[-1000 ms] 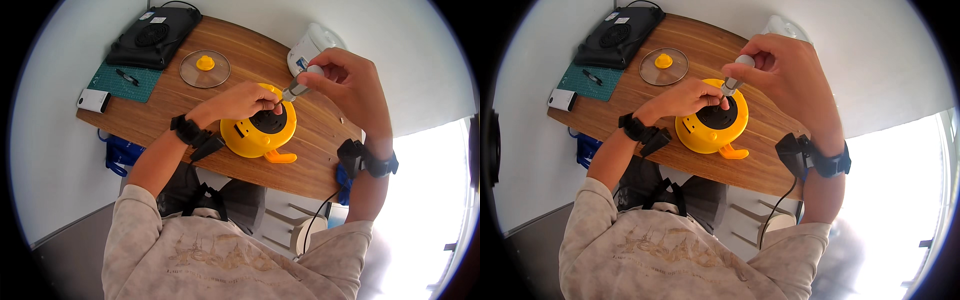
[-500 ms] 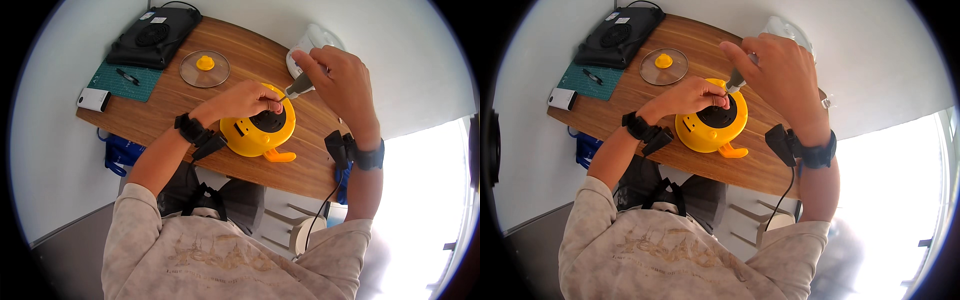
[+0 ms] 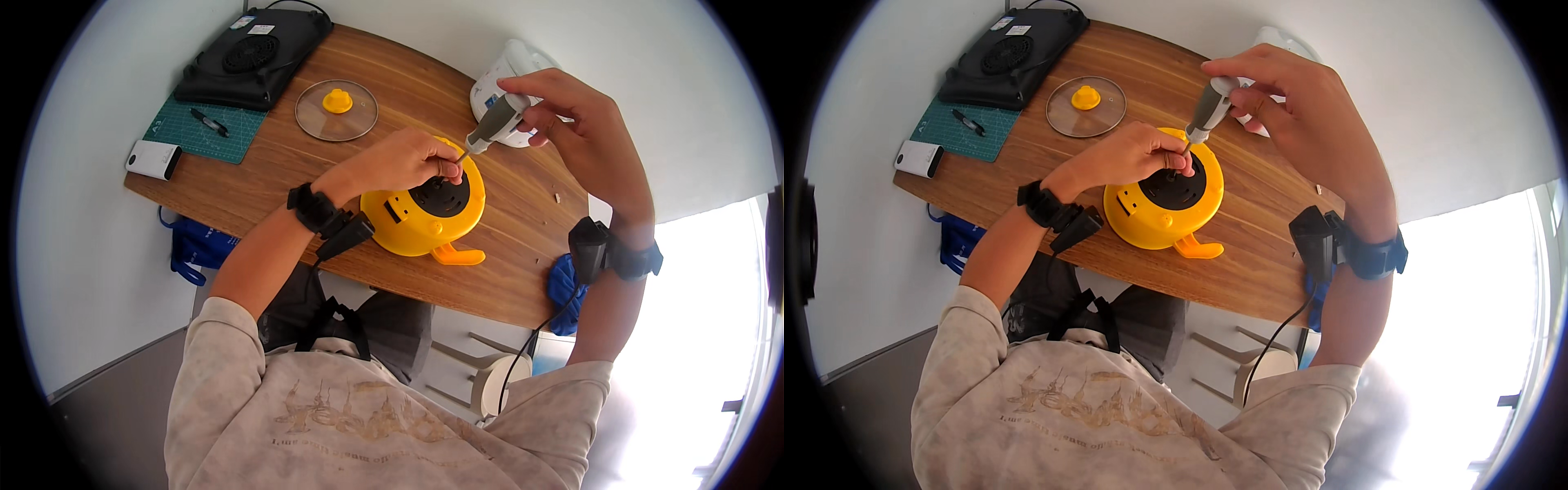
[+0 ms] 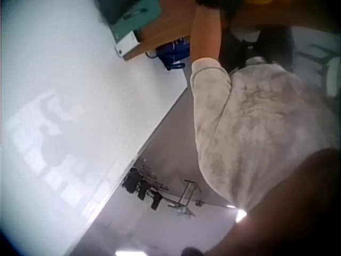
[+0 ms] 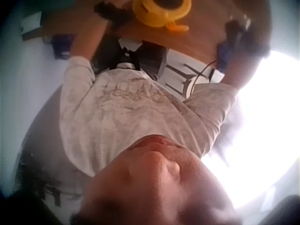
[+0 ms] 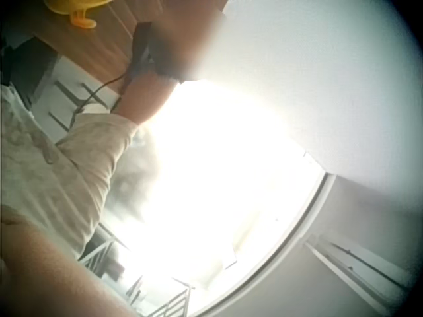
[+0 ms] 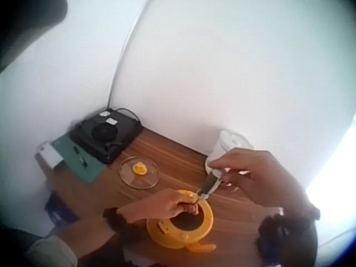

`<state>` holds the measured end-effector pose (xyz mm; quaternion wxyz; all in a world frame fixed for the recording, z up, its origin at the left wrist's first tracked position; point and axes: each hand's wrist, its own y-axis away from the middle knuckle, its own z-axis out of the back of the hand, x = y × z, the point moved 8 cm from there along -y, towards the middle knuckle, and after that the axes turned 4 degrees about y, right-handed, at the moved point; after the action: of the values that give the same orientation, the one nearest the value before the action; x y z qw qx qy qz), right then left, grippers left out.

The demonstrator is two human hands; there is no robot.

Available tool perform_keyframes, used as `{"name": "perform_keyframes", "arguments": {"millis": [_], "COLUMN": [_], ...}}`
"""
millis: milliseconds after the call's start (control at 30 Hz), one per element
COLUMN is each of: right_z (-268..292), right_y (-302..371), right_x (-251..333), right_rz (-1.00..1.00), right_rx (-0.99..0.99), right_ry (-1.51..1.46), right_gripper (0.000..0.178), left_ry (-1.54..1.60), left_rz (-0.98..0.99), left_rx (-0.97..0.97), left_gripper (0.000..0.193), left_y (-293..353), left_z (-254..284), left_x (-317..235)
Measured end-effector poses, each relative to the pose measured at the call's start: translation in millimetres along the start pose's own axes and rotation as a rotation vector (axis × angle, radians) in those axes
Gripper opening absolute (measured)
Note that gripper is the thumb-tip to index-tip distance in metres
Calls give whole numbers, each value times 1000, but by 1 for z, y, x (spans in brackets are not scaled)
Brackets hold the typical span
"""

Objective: The person assembles a yellow electric kettle by attaching a clear glass lid with a yellow knob and a black base plate. They use a screwdriver to tighten screws on the lid and base, then place the base onto the kettle body.

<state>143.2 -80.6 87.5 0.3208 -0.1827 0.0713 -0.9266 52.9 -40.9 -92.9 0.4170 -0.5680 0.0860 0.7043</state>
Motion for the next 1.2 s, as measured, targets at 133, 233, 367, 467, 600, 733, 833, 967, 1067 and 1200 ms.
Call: {"name": "perform_keyframes", "arguments": {"millis": [133,233,367,467,600,733,833,967,1067,1200], "right_z": [1,-1,-1,-3,-9,-10,-10,-5,-4,-15], "right_y": [-3,-4,-8,-10,-9,-5,5,8,6,2], "right_x": [-4,-1,2,3,17,18,21,14,9,11], "right_rz": [-43,-22,-117,-204,-211,-144,-62,32,-53,-266], "right_rx": [-34,-133,-91,-92,-97,-98,-132,-113,-85,-33], "right_ry": [95,206,455,576,664,494,248,248,339,694], "right_gripper": [18,19,43,55,54,37,27,26,31,49], "left_ry": [-8,-16,-35,-22,-66,-83,-67,-57,-102,-163], "left_rz": [-2,7,76,123,82,19,-8,-18,14,41], "left_rx": [-15,20,65,74,36,-2,-22,-41,-23,38], "left_gripper": [18,22,27,26,25,24,23,24,23,26], "left_y": [3,5,8,7,7,6,5,5,6,6], "left_z": [0,-1,-2,-2,3,1,0,-1,-2,-2], "left_x": [3,0,-4,-2,-6,-5,-1,-1,0,0]}}
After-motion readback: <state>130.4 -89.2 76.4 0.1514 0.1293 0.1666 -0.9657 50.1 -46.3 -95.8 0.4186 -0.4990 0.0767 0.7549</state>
